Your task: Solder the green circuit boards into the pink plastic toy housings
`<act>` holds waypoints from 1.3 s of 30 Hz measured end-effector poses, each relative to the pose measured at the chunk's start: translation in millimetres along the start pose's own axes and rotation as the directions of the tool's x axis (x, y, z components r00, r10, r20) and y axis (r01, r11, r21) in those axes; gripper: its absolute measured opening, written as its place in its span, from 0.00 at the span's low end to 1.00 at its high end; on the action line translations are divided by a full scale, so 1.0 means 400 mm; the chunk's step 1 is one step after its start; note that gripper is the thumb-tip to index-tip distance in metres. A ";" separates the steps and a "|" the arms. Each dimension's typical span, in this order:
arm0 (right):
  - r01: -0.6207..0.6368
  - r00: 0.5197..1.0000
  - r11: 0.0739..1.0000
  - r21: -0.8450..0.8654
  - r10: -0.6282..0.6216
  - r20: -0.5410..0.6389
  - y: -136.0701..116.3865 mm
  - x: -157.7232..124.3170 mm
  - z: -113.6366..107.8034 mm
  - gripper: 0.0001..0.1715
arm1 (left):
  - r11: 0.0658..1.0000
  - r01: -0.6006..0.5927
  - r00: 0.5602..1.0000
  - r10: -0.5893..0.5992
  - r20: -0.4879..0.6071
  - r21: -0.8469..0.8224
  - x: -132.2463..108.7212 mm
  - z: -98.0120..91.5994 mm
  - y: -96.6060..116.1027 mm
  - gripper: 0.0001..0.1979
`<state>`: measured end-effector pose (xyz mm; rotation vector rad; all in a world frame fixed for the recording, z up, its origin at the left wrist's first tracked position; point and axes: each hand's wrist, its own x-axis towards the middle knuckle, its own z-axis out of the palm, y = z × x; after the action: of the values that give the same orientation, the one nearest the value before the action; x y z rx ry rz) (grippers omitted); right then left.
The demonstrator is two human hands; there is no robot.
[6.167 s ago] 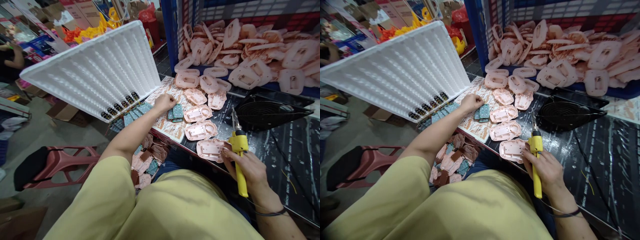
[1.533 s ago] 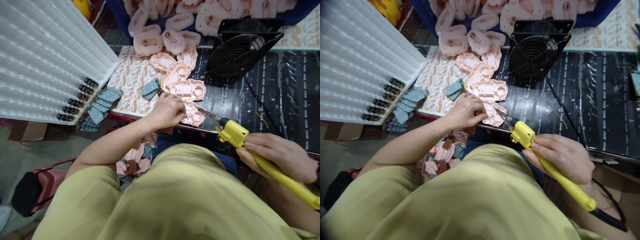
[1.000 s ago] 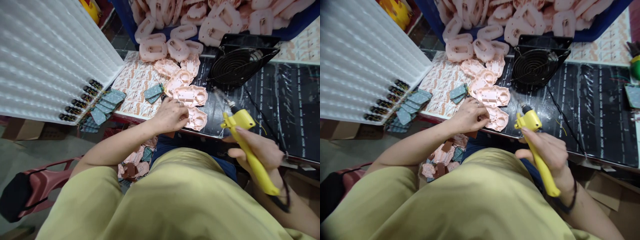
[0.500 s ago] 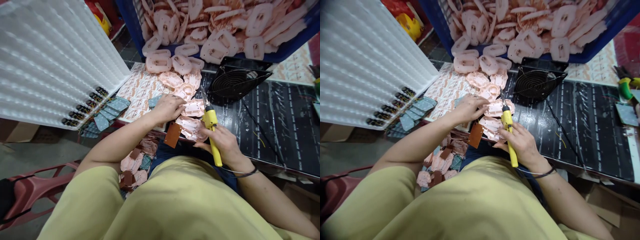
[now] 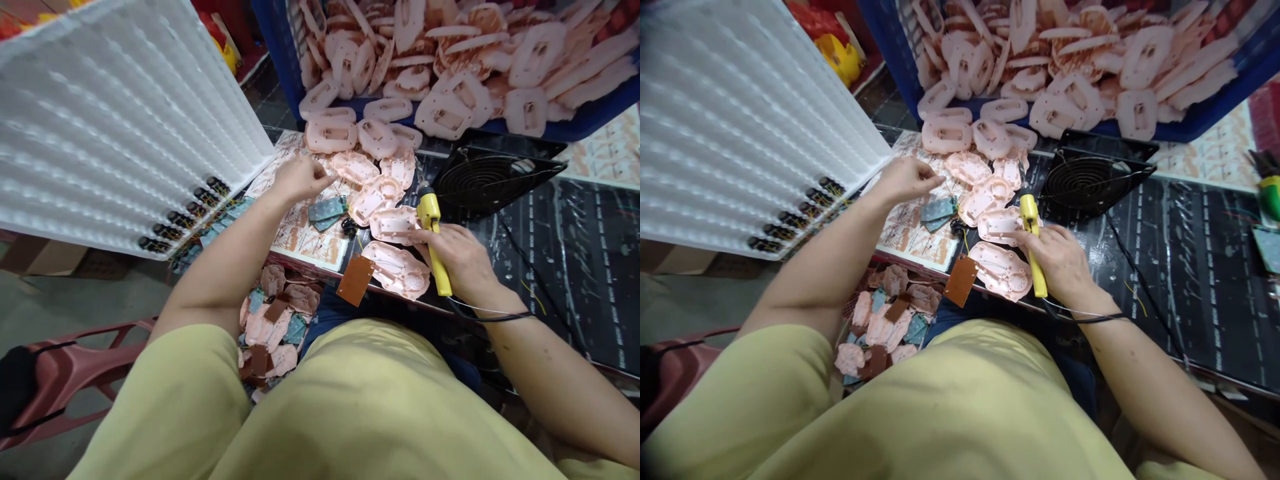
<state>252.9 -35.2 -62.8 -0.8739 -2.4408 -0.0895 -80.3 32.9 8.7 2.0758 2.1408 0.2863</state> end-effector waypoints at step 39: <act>-0.067 0.947 0.977 0.201 0.125 -0.295 -0.070 -0.022 -0.063 0.16 | 0.781 -0.576 0.764 0.619 0.179 -0.242 -0.110 -0.011 0.301 0.07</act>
<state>253.4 -68.0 -42.7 -0.8257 -2.0759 0.0398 37.3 -7.9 40.2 2.4764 1.2057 0.2472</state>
